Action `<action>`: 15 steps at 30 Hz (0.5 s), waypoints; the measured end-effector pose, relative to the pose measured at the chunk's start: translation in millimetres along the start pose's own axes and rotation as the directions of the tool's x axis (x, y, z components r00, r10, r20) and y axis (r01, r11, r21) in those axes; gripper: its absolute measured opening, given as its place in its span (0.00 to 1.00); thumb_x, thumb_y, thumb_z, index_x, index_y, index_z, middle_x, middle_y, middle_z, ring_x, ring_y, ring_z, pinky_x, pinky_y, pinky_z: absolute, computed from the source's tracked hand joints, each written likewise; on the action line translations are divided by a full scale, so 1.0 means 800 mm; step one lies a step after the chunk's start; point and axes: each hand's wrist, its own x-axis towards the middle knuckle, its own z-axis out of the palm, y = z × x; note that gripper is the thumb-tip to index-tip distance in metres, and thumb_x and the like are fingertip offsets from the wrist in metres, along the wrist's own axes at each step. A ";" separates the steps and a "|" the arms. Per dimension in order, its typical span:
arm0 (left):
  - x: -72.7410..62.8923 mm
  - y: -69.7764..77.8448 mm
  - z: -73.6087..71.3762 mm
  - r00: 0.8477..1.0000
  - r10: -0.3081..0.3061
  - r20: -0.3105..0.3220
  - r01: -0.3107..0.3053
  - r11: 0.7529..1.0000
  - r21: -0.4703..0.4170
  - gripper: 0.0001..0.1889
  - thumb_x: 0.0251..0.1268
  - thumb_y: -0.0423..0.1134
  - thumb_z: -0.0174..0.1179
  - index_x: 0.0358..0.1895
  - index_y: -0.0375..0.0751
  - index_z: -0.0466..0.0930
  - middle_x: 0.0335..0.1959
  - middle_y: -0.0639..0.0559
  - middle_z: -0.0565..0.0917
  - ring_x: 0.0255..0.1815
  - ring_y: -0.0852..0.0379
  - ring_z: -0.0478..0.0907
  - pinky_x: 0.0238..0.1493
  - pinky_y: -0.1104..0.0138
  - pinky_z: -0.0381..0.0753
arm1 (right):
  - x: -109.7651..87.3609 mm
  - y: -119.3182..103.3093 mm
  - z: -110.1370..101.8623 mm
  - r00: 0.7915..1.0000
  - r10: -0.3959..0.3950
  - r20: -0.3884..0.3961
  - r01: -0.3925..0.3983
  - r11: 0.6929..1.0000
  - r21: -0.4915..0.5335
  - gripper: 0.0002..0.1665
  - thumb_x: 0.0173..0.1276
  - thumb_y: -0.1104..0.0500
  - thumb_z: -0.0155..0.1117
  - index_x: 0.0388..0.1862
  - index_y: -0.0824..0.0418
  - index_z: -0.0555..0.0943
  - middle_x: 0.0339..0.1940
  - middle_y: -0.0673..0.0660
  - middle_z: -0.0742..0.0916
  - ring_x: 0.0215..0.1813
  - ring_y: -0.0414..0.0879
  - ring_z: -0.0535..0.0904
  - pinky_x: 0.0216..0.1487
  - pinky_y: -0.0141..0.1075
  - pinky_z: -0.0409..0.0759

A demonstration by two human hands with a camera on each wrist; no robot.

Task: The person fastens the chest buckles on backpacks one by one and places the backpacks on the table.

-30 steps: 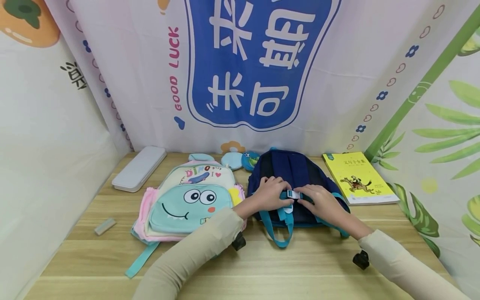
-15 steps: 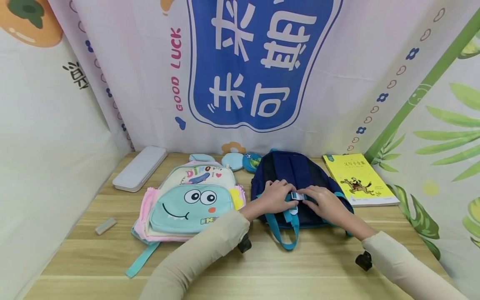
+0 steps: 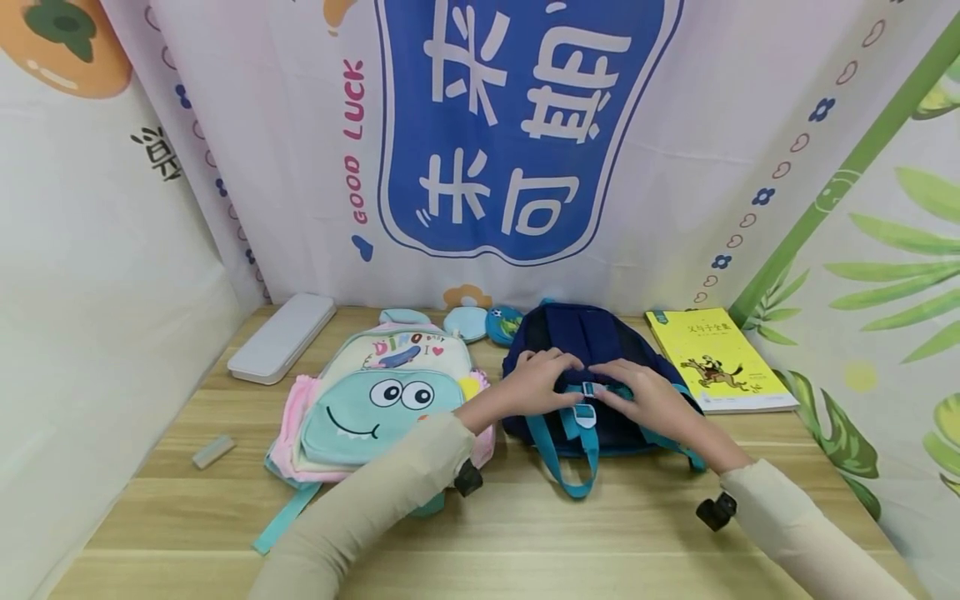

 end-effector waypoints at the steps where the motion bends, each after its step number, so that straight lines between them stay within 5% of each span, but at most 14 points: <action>1: -0.003 -0.002 -0.005 1.000 0.002 -0.007 -0.002 1.000 -0.007 0.26 0.74 0.52 0.59 0.71 0.47 0.73 0.68 0.48 0.76 0.70 0.49 0.71 0.73 0.44 0.60 | 0.004 -0.003 -0.002 1.000 0.003 -0.006 -0.002 1.000 0.007 0.24 0.75 0.53 0.65 0.66 0.60 0.80 0.61 0.60 0.86 0.62 0.57 0.83 0.57 0.54 0.83; 9: -0.039 -0.025 -0.051 0.993 -0.003 -0.117 0.004 1.000 0.008 0.26 0.73 0.49 0.62 0.69 0.45 0.73 0.68 0.45 0.76 0.71 0.44 0.71 0.72 0.40 0.59 | 0.035 -0.034 -0.006 0.997 0.005 -0.076 0.001 0.997 0.079 0.26 0.75 0.52 0.65 0.69 0.58 0.78 0.66 0.63 0.82 0.66 0.60 0.79 0.62 0.57 0.80; 15: -0.073 -0.052 -0.077 0.985 -0.071 -0.154 0.082 0.995 0.063 0.30 0.72 0.51 0.63 0.72 0.46 0.70 0.72 0.45 0.74 0.75 0.43 0.68 0.76 0.36 0.54 | 0.059 -0.067 -0.001 0.994 0.003 -0.110 0.012 0.991 0.133 0.30 0.74 0.51 0.66 0.71 0.57 0.75 0.72 0.62 0.77 0.74 0.60 0.72 0.71 0.59 0.71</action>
